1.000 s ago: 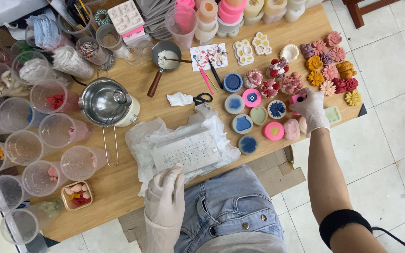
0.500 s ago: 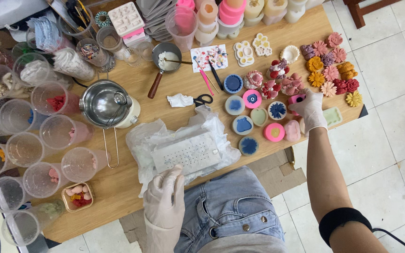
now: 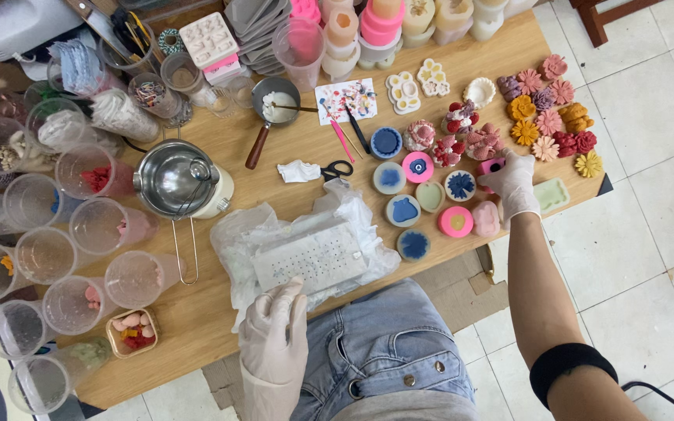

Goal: The person arranges small decorative wax pieces in a pink silicone mold and then pours liquid wax from a small metal pitcher into the mold cavities.

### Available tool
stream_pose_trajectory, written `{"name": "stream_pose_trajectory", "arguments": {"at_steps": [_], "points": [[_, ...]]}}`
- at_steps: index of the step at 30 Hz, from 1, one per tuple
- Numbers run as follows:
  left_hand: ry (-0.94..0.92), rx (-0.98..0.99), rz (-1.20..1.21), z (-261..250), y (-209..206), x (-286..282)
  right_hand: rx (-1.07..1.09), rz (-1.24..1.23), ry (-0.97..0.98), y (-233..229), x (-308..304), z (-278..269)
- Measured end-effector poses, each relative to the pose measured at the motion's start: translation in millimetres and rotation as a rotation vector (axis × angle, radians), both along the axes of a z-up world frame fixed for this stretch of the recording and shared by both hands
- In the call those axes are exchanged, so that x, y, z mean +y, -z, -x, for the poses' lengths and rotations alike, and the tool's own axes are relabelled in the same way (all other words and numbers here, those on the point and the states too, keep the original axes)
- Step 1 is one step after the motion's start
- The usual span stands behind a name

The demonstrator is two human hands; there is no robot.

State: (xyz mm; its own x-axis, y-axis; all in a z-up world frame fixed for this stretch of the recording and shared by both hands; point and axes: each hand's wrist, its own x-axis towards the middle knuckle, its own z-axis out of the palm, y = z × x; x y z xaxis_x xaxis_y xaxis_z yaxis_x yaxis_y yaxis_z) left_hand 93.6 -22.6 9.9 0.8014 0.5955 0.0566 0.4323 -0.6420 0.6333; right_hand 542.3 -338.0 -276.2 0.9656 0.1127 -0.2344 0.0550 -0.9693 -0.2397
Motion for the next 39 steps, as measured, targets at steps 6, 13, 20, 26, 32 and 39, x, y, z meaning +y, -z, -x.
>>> {"name": "stream_pose_trajectory", "arguments": {"at_steps": [6, 13, 20, 26, 32, 39], "points": [[0.046, -0.058, -0.055, -5, -3, -4, 0.061, 0.008, -0.011, -18, 2, 0], [0.213, -0.046, -0.147, -3, -1, -4, 0.315, -0.584, 0.128, -85, -6, 20], [0.021, -0.047, 0.002, 0, 4, 2, 0.268, -0.581, 0.257, -159, -22, 16], [-0.210, -0.074, 0.067, 31, 16, 50, 0.176, -0.781, 0.181, -203, -56, 13], [-0.498, 0.050, -0.046, 70, 58, 102, 0.187, -0.967, 0.161, -242, -54, 41], [-0.576, -0.278, 0.026, 72, 136, 144, 0.348, -1.071, -0.108, -266, 43, 90]]}}
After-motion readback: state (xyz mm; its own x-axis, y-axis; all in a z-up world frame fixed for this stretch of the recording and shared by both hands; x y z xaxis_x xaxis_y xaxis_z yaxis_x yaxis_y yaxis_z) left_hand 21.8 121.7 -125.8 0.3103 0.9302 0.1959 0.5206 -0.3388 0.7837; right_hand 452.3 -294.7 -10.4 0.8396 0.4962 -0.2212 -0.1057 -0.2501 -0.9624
